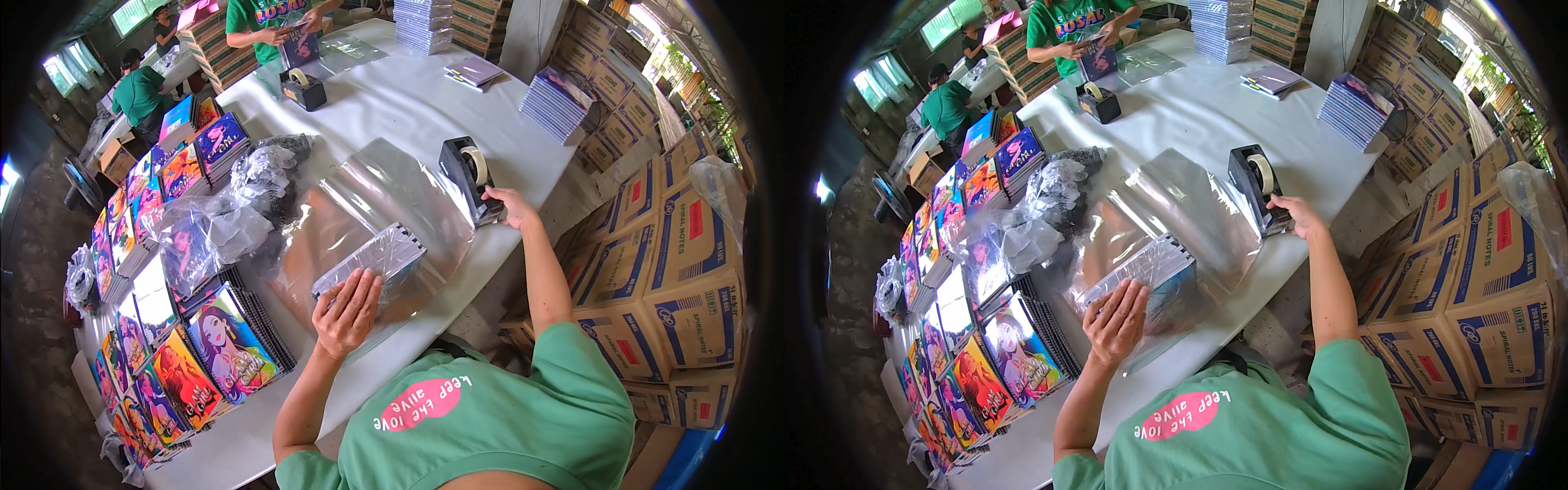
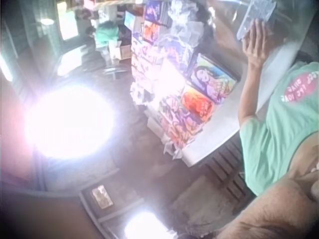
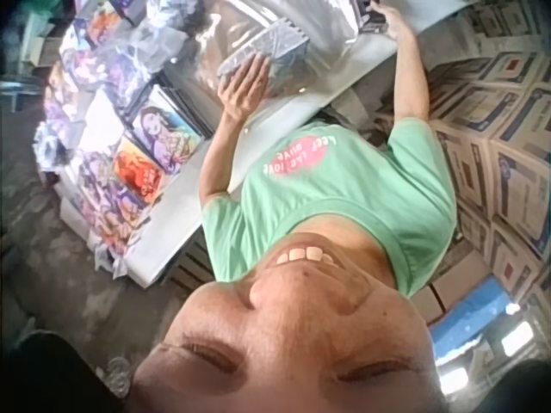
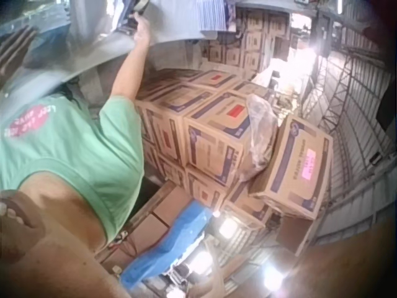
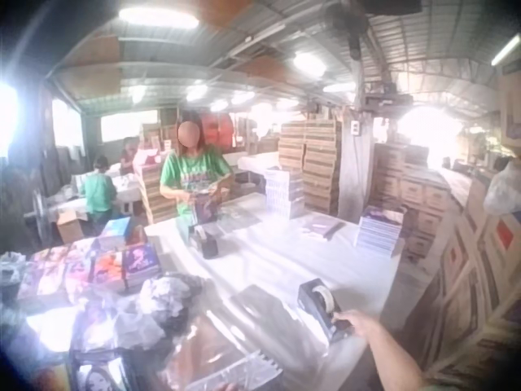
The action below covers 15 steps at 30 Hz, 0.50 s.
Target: The person places a stack of notebooks into a clear plastic bag and seals the bag with tape.
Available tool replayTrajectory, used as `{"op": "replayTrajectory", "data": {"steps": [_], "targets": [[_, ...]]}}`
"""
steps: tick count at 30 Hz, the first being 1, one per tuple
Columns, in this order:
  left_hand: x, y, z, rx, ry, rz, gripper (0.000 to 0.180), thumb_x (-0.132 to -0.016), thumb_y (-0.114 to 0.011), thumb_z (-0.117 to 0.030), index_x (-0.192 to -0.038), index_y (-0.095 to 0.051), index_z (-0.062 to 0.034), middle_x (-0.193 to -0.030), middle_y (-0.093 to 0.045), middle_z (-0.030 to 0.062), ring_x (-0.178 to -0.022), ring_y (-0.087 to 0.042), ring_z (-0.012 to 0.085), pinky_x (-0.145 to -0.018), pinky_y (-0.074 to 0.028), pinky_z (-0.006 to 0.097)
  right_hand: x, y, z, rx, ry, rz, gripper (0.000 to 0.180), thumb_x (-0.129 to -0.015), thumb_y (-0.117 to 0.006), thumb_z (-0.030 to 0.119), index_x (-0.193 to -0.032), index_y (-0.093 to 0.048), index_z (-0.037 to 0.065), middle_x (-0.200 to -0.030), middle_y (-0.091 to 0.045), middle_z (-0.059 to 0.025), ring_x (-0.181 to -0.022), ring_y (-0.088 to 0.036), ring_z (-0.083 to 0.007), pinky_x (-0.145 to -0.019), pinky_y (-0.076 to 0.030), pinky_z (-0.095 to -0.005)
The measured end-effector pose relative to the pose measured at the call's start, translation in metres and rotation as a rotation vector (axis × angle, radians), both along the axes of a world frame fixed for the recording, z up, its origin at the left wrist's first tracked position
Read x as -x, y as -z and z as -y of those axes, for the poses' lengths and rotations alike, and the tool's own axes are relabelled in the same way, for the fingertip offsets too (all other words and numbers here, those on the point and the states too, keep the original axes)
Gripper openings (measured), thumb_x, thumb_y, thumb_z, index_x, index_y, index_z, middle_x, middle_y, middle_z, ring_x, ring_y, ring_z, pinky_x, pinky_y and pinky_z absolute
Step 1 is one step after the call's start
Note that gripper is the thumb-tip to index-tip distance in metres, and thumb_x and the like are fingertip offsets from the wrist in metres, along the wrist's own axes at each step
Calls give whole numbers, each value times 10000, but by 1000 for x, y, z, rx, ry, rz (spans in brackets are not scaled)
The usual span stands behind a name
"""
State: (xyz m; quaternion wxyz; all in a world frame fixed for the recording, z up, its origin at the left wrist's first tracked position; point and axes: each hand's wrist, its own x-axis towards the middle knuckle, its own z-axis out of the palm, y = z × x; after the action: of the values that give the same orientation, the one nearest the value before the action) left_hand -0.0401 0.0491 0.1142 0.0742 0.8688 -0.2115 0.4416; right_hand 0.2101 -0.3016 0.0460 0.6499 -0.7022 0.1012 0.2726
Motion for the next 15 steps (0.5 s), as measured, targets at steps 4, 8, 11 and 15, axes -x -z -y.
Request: {"op": "replayTrajectory", "data": {"steps": [4,8,11,15], "targets": [[1,1,1,37,-16,-30,225,-793,-623,-52,-1007,-686,-83,-1035,-681,54,-986,-648,179,-789,-489,287,38,27,13,-525,198,124,347,-857,-616,349,-1102,-621,103,-1127,-562,-14,-1037,-513,-196,-935,-312,-603],[4,4,-2,56,-10,-17,210,-761,-661,-32,-962,-697,-78,-1046,-673,59,-963,-650,197,-768,-501,301,84,56,19,-189,228,304,321,-870,-608,319,-1084,-645,83,-1110,-563,18,-1058,-500,-176,-907,-387,-541],[1,9,2,123,-15,90,190,-706,-713,0,-882,-713,-73,-984,-653,46,-858,-638,197,-704,-516,309,93,26,-1,1426,292,1000,248,-900,-576,260,-910,-692,41,-1142,-608,-7,-1065,-545,-185,-871,-450,-401],[2,12,9,219,-18,102,185,-628,-775,21,-779,-720,-70,-826,-557,21,-707,-571,173,-620,-519,314,112,-24,-11,990,435,839,214,-888,-591,188,-882,-694,1,-733,-625,-23,-678,-561,-128,-636,-459,-307]]}}
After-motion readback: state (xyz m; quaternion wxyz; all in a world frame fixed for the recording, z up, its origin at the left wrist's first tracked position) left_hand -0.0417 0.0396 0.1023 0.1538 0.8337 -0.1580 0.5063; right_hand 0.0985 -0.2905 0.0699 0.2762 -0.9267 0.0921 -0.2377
